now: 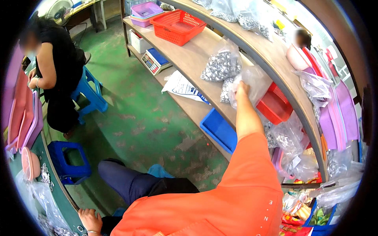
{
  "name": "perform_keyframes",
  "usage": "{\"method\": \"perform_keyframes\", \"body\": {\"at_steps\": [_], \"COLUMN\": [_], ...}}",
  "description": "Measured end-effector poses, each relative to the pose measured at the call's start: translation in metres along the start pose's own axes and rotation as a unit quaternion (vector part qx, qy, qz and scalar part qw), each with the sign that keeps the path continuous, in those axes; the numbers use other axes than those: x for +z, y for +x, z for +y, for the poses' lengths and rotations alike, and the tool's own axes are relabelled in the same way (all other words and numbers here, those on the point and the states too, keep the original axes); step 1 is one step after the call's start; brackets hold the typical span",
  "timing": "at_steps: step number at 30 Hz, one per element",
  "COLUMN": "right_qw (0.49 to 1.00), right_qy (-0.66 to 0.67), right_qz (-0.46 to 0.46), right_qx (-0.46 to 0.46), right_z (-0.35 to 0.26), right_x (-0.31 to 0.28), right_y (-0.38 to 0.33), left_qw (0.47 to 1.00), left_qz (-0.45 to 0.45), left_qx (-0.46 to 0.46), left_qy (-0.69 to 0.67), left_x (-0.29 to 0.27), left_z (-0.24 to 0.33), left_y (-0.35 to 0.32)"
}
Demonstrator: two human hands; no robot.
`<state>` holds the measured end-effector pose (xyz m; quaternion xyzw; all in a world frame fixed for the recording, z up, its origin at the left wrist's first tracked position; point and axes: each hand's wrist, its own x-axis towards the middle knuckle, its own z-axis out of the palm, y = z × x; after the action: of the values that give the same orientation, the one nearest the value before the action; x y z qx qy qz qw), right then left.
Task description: The person pours metal rings from a large plastic bag onto a green table, then repeatedly picks up individual rings and places them into a smaller clear plastic bag. The person continues this one-at-a-time transfer until the end of the clip.
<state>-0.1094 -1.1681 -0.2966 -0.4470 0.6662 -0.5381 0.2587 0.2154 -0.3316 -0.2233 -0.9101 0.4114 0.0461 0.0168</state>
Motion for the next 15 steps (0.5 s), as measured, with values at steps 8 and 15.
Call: {"method": "perform_keyframes", "body": {"at_steps": [8, 15], "right_qw": [0.925, 0.707], "right_qy": [-0.236, -0.457], "right_qz": [-0.299, -0.168], "right_qx": [-0.019, -0.513], "right_z": [-0.059, -0.146], "right_x": [-0.028, -0.045], "right_y": [-0.044, -0.148], "left_qw": [0.959, 0.804], "left_qz": [0.119, 0.308], "left_qx": [0.06, 0.273], "left_qy": [-0.251, -0.428], "left_x": [-0.079, -0.201], "left_z": [0.056, 0.127], "left_y": [0.058, 0.074]}}
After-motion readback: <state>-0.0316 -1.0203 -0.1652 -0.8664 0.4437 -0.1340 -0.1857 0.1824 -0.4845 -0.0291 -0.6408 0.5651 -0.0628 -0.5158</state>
